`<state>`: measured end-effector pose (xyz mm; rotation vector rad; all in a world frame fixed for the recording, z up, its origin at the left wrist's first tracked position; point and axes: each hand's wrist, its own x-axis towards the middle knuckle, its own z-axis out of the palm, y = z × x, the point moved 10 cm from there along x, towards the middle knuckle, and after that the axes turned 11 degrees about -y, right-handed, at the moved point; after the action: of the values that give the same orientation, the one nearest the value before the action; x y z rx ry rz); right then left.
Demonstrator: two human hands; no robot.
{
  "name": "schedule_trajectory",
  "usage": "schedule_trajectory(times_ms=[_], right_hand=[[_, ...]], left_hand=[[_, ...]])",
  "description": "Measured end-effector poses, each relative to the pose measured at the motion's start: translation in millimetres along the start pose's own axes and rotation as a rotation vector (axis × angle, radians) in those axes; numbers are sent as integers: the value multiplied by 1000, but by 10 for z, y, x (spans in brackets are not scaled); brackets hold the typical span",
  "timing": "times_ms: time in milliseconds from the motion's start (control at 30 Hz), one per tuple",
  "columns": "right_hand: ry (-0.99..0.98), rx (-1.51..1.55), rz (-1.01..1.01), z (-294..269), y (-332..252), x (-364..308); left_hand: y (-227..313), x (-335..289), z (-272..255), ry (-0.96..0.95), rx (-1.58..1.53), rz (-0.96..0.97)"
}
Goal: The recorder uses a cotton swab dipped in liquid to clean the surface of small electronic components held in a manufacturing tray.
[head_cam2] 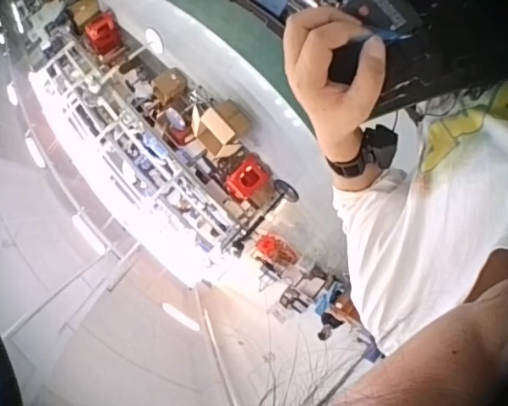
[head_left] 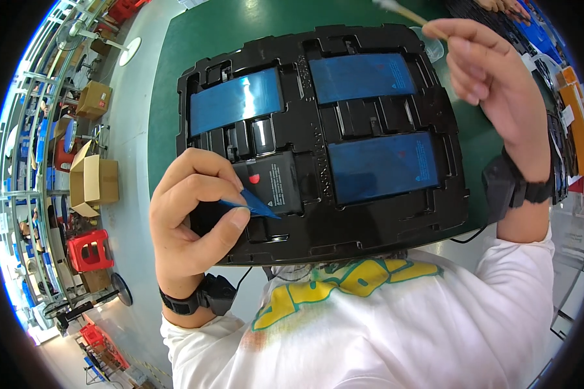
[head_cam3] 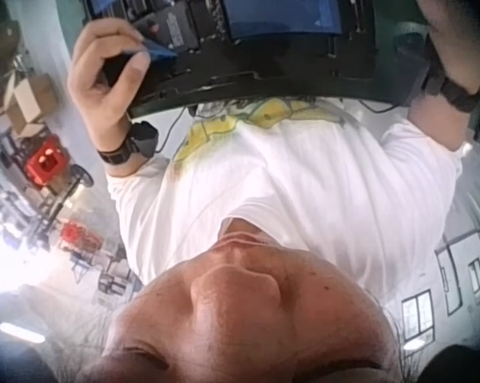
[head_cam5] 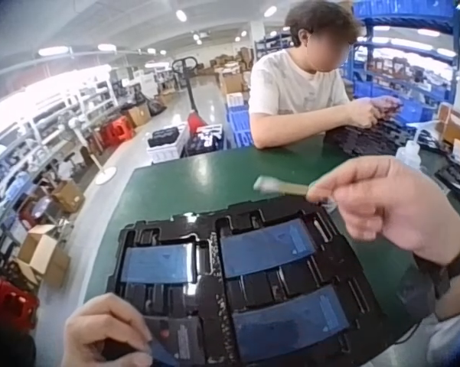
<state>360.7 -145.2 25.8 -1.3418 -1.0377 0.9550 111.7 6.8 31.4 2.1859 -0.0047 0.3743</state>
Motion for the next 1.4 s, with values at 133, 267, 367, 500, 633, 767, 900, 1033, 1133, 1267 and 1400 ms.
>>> schedule_trajectory(times_ms=[133, 267, 367, 500, 633, 767, 900, 1033, 1133, 1267, 1400], right_hand=[[17, 195, -91, -237, 90, 27], [37, 331, -192, -368, 162, -35], [22, 374, -217, -341, 238, -37], [-28, 391, -223, -341, 300, -54], [-5, 392, -196, -363, 361, -63], [0, 400, -195, -414, 324, -109], [3, 398, -191, -400, 311, -97], [10, 379, -195, -393, 294, -97], [12, 364, -178, -413, 300, -116], [0, 341, -183, -412, 291, -127], [8, 294, -163, -416, 311, -126]], left_hand=[[-47, -33, -11, 33, -31, -31], [-45, -41, -31, 47, -35, -58], [-52, -48, -46, 66, -48, -60], [-56, -65, -63, 77, -41, -51], [-57, -55, -57, 73, -45, -48], [-32, -56, -63, 76, -42, -52], [-53, -42, -60, 63, -63, -43], [-48, -50, -52, 63, -61, -38], [-33, -46, -46, 56, -56, -33], [-45, -49, -50, 59, -67, -29], [-61, -70, -41, 66, -60, -57]])
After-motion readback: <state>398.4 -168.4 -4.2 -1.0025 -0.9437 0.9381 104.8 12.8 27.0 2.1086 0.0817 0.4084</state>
